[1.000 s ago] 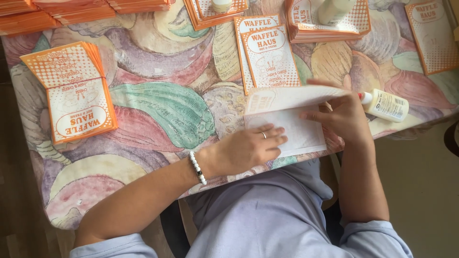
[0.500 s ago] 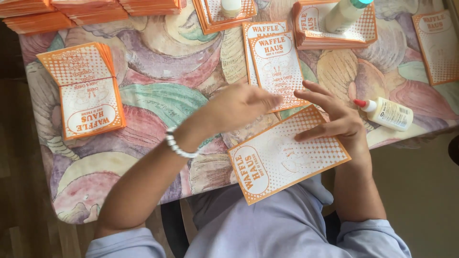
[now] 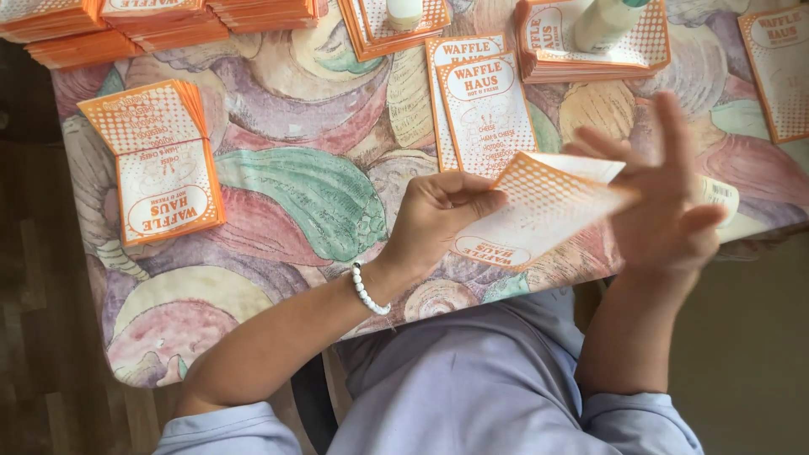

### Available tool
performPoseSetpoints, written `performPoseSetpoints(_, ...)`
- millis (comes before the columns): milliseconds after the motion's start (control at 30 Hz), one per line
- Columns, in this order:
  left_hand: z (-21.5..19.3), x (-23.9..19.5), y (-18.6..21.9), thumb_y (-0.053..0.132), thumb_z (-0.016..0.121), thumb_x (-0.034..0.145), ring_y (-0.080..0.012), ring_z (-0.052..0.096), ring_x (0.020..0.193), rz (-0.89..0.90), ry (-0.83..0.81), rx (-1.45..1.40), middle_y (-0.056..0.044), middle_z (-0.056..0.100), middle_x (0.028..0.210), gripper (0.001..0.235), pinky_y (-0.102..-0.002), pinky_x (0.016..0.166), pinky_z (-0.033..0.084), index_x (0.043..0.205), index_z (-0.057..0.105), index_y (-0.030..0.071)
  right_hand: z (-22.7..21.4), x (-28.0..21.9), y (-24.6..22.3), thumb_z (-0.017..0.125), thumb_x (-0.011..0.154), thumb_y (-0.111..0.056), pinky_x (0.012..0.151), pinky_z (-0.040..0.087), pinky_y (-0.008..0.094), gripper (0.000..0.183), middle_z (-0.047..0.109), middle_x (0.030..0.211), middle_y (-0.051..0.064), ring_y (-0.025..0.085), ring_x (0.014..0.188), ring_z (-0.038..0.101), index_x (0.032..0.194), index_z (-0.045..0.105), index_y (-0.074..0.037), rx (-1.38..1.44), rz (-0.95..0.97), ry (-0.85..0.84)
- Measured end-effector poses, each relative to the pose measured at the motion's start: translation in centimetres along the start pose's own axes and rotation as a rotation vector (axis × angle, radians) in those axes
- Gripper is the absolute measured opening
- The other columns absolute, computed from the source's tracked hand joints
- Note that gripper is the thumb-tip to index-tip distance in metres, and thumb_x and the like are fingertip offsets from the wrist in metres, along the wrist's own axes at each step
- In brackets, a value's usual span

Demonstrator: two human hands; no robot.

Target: Manually applying glue to paper bags and folding them for assembly.

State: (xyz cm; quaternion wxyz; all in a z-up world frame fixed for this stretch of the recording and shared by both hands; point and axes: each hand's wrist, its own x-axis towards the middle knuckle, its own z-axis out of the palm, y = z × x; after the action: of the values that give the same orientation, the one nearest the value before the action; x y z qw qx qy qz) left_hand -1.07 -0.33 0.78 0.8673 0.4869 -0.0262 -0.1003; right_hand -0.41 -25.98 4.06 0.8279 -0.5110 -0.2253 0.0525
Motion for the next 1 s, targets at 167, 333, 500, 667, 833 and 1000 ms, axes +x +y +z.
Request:
performPoseSetpoints(167,0.3,-1.1,-0.5,-0.001,0.081,0.084,-0.0130,0.073,0.091,0.058,0.057,-0.104,-0.009,0.078,0.096,0.018,-0.025,0.089,0.062,0.100,0.077,0.004,3.8,0.0,2.2,0.085,0.085,-0.029,0.121,0.041,0.032,0.106,0.058,0.137,0.014,0.020,0.132,0.055,0.163,0.023,0.005,-0.219,-0.145,0.283)
performPoseSetpoints(333,0.7,-1.6,2.5,0.008,0.080,0.088,-0.0130,0.072,0.087,0.025,-0.004,0.037,-0.007,0.077,0.092,0.014,-0.025,0.082,0.061,0.099,0.076,0.003,5.8,-0.3,1.6,0.086,0.080,-0.019,0.117,0.029,0.028,0.082,0.052,0.157,0.008,0.009,0.140,0.049,0.152,0.049,-0.004,-0.801,-0.141,0.542)
performPoseSetpoints(500,2.6,-1.3,6.3,0.019,0.076,0.093,-0.0119,0.074,0.099,0.237,-0.104,0.319,-0.010,0.077,0.110,0.022,-0.022,0.092,0.062,0.110,0.073,0.006,6.8,-0.3,1.1,0.086,0.079,-0.005,0.121,0.033,0.022,0.081,0.052,0.155,0.017,0.015,0.139,0.052,0.150,0.047,0.004,-0.746,-0.170,0.516)
performPoseSetpoints(667,3.0,-1.4,7.0,0.017,0.075,0.094,-0.0101,0.076,0.096,0.305,-0.082,0.469,-0.005,0.079,0.104,0.014,-0.020,0.085,0.060,0.106,0.076,0.010,7.1,-0.9,0.4,0.084,0.082,-0.004,0.096,0.050,0.029,0.077,0.054,0.154,0.016,0.029,0.121,0.064,0.150,0.049,0.002,-0.735,-0.196,0.487)
performPoseSetpoints(833,2.7,-1.5,7.3,0.017,0.075,0.095,-0.0124,0.077,0.098,0.336,-0.106,0.478,-0.006,0.079,0.105,0.013,-0.021,0.087,0.062,0.106,0.076,0.011,8.7,-0.3,-0.5,0.083,0.078,-0.003,0.089,0.062,0.031,0.079,0.070,0.107,0.030,0.034,0.101,0.075,0.148,0.049,0.007,-0.674,-0.144,0.416)
performPoseSetpoints(1000,2.7,-2.0,8.7,0.018,0.073,0.096,-0.0126,0.078,0.097,0.382,-0.151,0.517,-0.008,0.079,0.104,0.014,-0.021,0.085,0.061,0.106,0.077,0.010,8.7,-0.3,-0.1,0.079,0.086,0.012,0.084,0.066,0.029,0.054,0.071,0.101,0.023,0.025,0.090,0.074,0.136,0.059,0.009,-0.575,-0.163,0.482)
